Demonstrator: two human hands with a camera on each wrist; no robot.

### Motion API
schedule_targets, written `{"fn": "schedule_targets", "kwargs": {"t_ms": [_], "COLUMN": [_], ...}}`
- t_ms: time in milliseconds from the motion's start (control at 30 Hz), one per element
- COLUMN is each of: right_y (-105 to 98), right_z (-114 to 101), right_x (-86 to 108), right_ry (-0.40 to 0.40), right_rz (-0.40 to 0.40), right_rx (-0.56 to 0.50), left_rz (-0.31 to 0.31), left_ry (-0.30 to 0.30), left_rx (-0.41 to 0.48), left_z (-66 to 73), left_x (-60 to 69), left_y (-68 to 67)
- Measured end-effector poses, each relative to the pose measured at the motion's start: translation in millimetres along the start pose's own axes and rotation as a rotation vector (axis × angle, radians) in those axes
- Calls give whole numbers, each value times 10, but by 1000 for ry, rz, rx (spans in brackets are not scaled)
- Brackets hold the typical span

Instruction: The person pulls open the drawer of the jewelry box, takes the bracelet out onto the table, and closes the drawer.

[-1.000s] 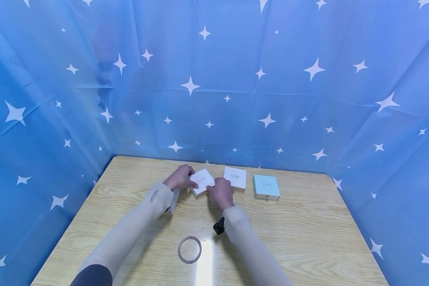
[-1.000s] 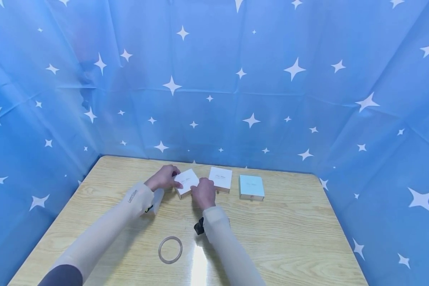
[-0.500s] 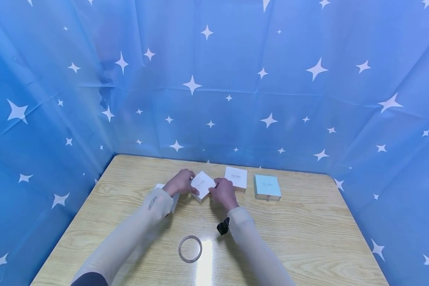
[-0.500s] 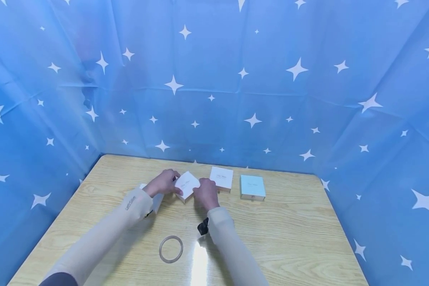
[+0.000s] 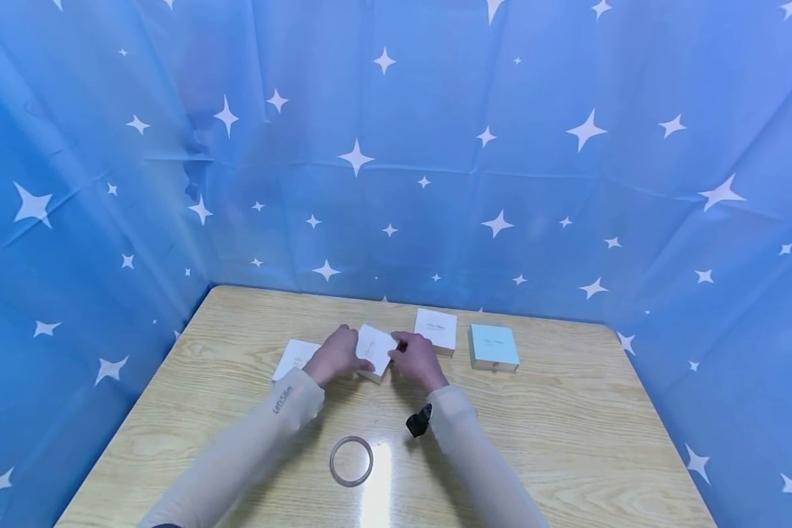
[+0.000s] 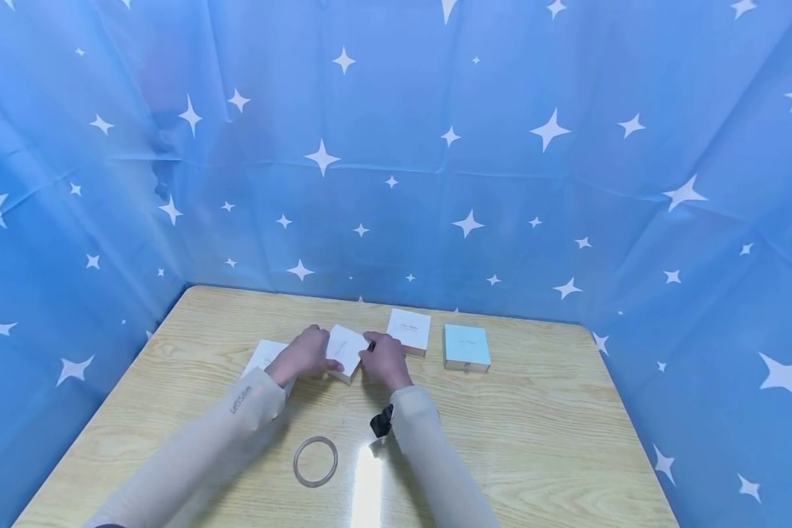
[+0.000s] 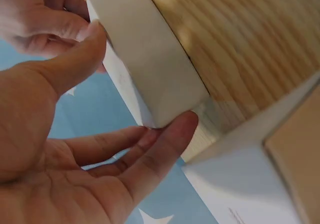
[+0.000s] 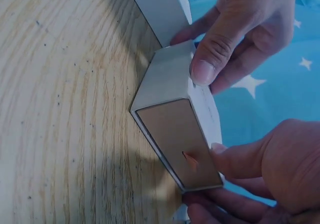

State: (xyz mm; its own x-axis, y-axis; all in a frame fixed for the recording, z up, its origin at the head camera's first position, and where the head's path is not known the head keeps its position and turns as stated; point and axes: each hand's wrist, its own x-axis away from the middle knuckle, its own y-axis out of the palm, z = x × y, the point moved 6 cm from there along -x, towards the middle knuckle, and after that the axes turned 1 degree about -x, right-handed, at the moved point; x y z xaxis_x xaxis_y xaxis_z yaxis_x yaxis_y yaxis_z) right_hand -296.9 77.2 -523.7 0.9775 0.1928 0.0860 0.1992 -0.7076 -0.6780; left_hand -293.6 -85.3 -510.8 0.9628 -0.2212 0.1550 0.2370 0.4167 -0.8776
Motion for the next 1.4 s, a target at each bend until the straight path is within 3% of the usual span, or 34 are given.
{"fn": "schedule_targets", "kwargs": {"t_ms": [233, 467, 733, 1067, 1267, 1400], "right_y": [16, 76, 95, 89, 19, -35], "right_z": [12, 48, 4, 25, 91, 173], "right_x": [8, 44, 83, 108, 119, 105], "right_ry": [-53, -74, -132, -97, -59, -15], "right_rz": [-42, -99, -92, -107, -77, -70], "right_rx": [58, 36, 32, -3, -69, -127], "left_rz": [82, 128, 174, 165, 200, 164], "left_ry": [-42, -99, -100, -127, -70, -20], "left_rx": [46, 77, 77, 92, 63, 29], "left_z": [78, 111, 135, 104, 136, 148], "left_x": [203, 388, 528, 546, 551, 516], "left_y": [65, 104, 97, 99, -17, -69]}}
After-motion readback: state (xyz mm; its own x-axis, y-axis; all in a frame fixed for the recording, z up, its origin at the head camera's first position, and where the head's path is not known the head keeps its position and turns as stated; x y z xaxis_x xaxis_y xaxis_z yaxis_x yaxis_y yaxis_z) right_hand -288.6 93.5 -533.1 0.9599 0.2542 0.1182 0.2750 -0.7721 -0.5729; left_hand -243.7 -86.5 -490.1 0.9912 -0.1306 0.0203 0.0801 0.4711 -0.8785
